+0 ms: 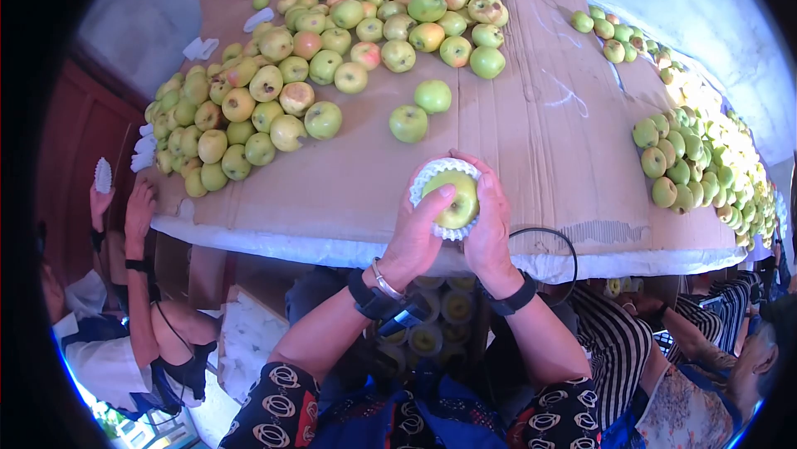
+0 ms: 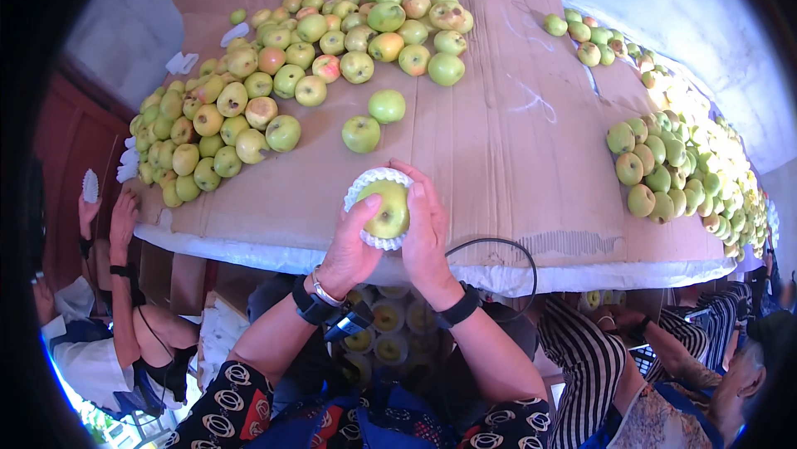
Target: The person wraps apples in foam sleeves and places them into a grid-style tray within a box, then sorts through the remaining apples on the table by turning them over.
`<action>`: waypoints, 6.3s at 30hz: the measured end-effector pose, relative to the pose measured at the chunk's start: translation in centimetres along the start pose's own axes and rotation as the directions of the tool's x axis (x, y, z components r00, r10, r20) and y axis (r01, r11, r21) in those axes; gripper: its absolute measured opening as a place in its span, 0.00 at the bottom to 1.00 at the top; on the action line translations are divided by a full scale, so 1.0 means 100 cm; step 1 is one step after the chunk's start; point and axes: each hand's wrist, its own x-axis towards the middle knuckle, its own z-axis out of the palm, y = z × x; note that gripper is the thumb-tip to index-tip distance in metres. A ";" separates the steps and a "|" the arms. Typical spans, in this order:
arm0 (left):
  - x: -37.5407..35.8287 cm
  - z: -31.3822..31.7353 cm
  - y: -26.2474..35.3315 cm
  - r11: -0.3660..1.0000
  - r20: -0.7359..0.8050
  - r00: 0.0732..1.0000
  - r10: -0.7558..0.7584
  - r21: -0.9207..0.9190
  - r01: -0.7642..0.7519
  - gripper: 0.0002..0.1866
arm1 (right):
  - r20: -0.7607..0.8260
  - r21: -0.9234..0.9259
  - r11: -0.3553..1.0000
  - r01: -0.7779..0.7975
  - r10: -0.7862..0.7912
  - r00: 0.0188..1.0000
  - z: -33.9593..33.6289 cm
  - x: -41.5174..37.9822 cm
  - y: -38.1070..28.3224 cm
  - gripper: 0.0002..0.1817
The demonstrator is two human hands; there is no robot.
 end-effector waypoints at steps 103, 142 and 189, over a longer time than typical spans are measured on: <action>-0.047 -0.060 0.061 0.976 0.046 0.999 -0.022 0.216 0.012 0.22 | -0.201 -0.966 -0.259 -0.005 0.738 0.645 -0.077 -0.226 0.138 0.37; -0.046 -0.061 0.059 0.937 0.071 0.993 -0.096 0.344 0.066 0.15 | -0.067 -0.987 -0.155 0.031 0.587 0.807 -0.084 -0.238 0.149 0.45; -0.039 -0.067 0.062 0.936 0.057 0.991 -0.119 0.341 0.092 0.12 | 0.010 -0.997 0.069 -0.043 0.628 0.778 -0.093 -0.189 0.120 0.26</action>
